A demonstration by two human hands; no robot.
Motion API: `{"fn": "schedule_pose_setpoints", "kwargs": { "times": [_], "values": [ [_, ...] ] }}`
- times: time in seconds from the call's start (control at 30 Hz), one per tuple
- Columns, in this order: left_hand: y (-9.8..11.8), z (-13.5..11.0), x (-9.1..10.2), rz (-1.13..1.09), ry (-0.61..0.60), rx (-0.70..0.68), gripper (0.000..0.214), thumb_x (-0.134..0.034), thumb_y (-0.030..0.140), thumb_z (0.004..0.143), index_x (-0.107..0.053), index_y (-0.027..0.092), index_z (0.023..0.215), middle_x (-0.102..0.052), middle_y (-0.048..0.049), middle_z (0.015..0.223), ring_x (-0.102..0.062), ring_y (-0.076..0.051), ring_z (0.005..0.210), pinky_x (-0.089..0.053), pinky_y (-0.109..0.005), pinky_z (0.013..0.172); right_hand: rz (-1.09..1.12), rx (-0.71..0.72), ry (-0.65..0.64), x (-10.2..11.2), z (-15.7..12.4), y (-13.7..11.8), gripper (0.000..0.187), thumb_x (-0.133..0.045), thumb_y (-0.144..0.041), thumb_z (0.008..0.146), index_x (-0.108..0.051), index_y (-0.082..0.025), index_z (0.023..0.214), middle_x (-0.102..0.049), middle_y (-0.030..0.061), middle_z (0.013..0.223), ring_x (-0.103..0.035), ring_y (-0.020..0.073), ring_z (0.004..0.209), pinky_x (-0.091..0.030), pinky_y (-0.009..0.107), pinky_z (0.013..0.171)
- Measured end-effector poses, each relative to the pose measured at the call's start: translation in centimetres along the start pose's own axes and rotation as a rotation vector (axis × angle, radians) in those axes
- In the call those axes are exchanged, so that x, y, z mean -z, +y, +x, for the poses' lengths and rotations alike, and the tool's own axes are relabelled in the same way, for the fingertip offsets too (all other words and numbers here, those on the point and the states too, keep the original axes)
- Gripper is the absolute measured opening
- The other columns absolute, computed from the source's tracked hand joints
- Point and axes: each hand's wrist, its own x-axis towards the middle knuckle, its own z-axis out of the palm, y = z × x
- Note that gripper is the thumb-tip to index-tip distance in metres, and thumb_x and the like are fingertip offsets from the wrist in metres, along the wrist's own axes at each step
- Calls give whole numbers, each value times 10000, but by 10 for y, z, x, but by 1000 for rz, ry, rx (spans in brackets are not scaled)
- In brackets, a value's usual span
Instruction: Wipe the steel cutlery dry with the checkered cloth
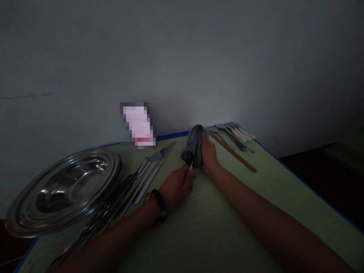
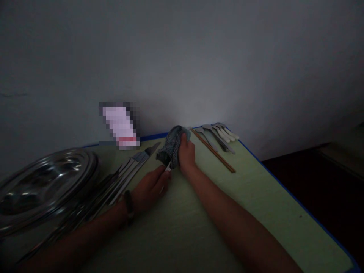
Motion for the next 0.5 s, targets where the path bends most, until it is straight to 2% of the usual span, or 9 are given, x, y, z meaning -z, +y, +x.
{"fn": "schedule_pose_setpoints", "kwargs": {
  "times": [0.13,0.33,0.5],
  "values": [
    [0,1,3,-6,9,16,282,-271,349,941,-433,203,762,-528,7,631,-514,-161,572,-356,-277,558,-20,-41,-16,-5,-12,0,448,-486,-617,753,-554,-195,618,-554,-7,526,-552,160,594,-398,273,561],
    [0,-2,7,101,-100,-124,283,-329,380,921,-481,195,771,-548,-13,715,-516,-183,687,-386,-293,622,164,-150,22,3,-6,-10,372,-559,-529,750,-554,-188,601,-547,-26,520,-499,127,505,-393,262,532],
    [-2,-1,8,86,-129,-129,340,-285,354,948,-491,196,729,-580,4,598,-537,-166,634,-399,-297,661,179,-165,79,3,-8,-14,376,-580,-517,747,-546,-175,593,-519,-43,496,-457,95,458,-376,241,489]
  ]
}}
